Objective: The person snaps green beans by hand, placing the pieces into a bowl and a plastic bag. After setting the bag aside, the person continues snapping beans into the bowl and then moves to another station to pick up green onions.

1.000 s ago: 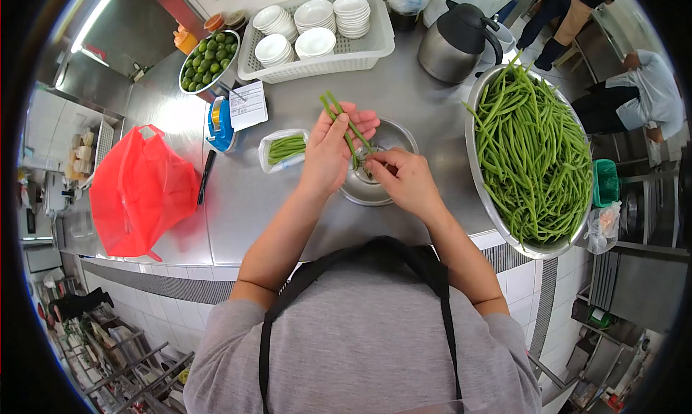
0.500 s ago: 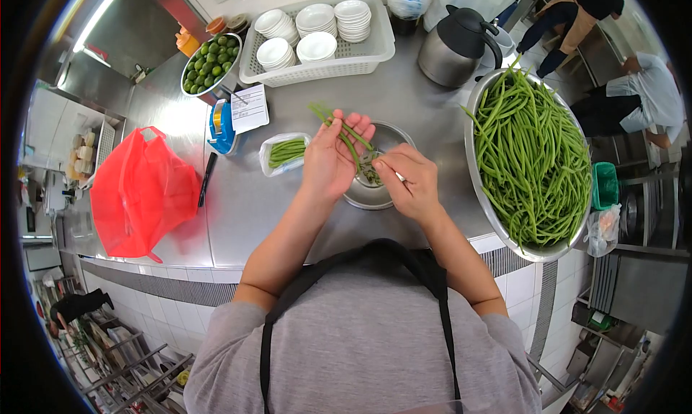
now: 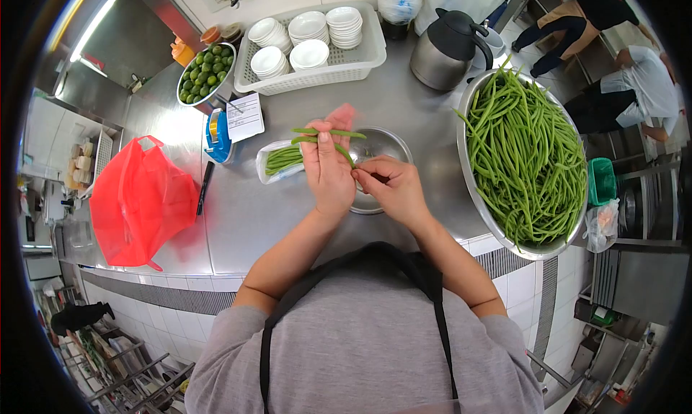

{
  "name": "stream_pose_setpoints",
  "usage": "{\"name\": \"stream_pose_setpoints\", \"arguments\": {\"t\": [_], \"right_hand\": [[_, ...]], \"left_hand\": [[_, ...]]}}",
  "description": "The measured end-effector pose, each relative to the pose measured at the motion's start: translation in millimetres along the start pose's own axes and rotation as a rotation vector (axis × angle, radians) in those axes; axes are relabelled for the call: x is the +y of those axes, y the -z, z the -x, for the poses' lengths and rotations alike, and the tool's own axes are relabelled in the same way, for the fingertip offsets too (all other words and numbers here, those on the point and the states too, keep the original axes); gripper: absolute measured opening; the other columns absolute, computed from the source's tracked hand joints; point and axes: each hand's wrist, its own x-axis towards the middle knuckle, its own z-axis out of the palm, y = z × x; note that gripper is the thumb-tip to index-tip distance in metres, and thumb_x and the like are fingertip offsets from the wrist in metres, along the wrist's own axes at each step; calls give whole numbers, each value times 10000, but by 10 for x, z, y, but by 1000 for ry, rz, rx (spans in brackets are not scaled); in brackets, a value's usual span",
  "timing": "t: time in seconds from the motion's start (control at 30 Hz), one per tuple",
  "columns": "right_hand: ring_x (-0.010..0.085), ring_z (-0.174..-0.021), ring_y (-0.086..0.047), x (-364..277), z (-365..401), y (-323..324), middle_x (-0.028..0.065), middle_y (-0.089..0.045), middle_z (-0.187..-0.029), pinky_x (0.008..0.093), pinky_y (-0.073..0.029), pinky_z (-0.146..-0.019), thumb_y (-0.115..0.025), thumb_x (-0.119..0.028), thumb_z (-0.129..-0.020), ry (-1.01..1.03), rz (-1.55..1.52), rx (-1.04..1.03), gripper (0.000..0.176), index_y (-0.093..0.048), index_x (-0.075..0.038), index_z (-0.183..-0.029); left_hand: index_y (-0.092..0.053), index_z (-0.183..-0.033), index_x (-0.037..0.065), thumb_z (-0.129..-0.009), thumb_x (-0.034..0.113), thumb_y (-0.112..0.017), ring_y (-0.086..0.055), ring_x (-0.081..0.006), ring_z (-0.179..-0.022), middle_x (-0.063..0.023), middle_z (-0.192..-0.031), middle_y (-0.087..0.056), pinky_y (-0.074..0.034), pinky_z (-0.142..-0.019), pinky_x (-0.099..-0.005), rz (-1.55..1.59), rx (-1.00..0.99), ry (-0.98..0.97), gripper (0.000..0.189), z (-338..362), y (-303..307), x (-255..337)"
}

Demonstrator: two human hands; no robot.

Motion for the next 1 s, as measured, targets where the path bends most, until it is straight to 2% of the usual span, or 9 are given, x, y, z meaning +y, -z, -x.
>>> {"name": "stream_pose_setpoints", "arguments": {"t": [0.17, 0.23, 0.37, 0.43, 0.47, 0.53, 0.7, 0.8, 1.0], "right_hand": [[81, -612, -551, -92, -63, 86, 52, -579, -767, 195, -431, -536, -583, 29, -789, 57, -119, 143, 48, -628, 31, -806], [81, -614, -553, -129, -94, 129, 47, -576, -766, 201, -442, -539, -571, 41, -792, 87, -190, 219, 56, -625, 29, -801], [168, -597, -585, -35, -87, 263, 87, -583, -710, 286, -460, -532, -634, -56, -743, 247, 378, 108, 55, -643, -6, -763], [224, -602, -594, 87, -18, 274, 115, -590, -736, 325, -473, -548, -636, -93, -744, 241, 708, -34, 93, -644, -17, -797], [265, -641, -590, 170, 5, 235, 130, -591, -776, 351, -476, -581, -623, -118, -748, 239, 829, -25, 139, -635, -27, -852], [303, -794, -585, 301, 2, 193, 132, -597, -873, 397, -465, -698, -573, -129, -767, 241, 995, -47, 247, -595, -41, -997], [357, -817, -564, 227, -13, 144, 147, -603, -866, 434, -442, -747, -588, -137, -735, 388, 956, -5, 196, -602, -21, -893], [331, -806, -577, 116, 27, 185, 137, -604, -831, 421, -452, -733, -606, -139, -725, 304, 763, 51, 149, -610, -20, -815], [232, -625, -563, -311, 393, 440, 84, -565, -771, 333, -461, -582, -669, -80, -699, 564, 844, 378, 140, -624, -45, -827]], "left_hand": [[-423, -1067, 68, -963, 147, -320, -404, -318, -1203, -219, -1255, -435, -289, -1043, -426, 79, -5, 15, 167, -36, -8, 29], [-440, -1062, 60, -961, 150, -328, -374, -309, -1231, -223, -1283, -408, -270, -1059, -416, 233, 215, 235, 176, -83, 34, 46], [-450, -1062, 41, -939, 136, -365, -515, -263, -1066, -192, -1145, -529, -408, -916, -374, 179, 215, 243, 178, -313, 282, -75], [-526, -1018, 43, -881, 117, -454, -570, -178, -788, -89, -873, -610, -453, -682, -315, 711, -485, 595, 172, -538, 373, -138], [-526, -1018, 43, -881, 117, -454, -570, -178, -788, -89, -873, -610, -453, -682, -315, 717, -499, 589, 172, -554, 259, -150], [-594, -831, 29, -829, 93, -468, -559, -166, -587, -66, -636, -561, -407, -509, -353, -980, -514, 213, 141, -521, -438, 51], [-646, -753, 44, -736, 78, -551, -593, -263, -621, -136, -783, -562, -476, -558, -357, -1166, -1077, -342, 103, -470, -1074, -418], [-651, -763, 53, -714, 75, -570, -600, -297, -672, -125, -859, -555, -491, -610, -396, -1567, -1336, -306, 97, -511, -1270, -597], [-630, -812, 42, -752, 163, -617, -575, -286, -755, -97, -867, -521, -461, -661, -399, -1447, -1255, -138, 136, -679, -1002, -15]]}}
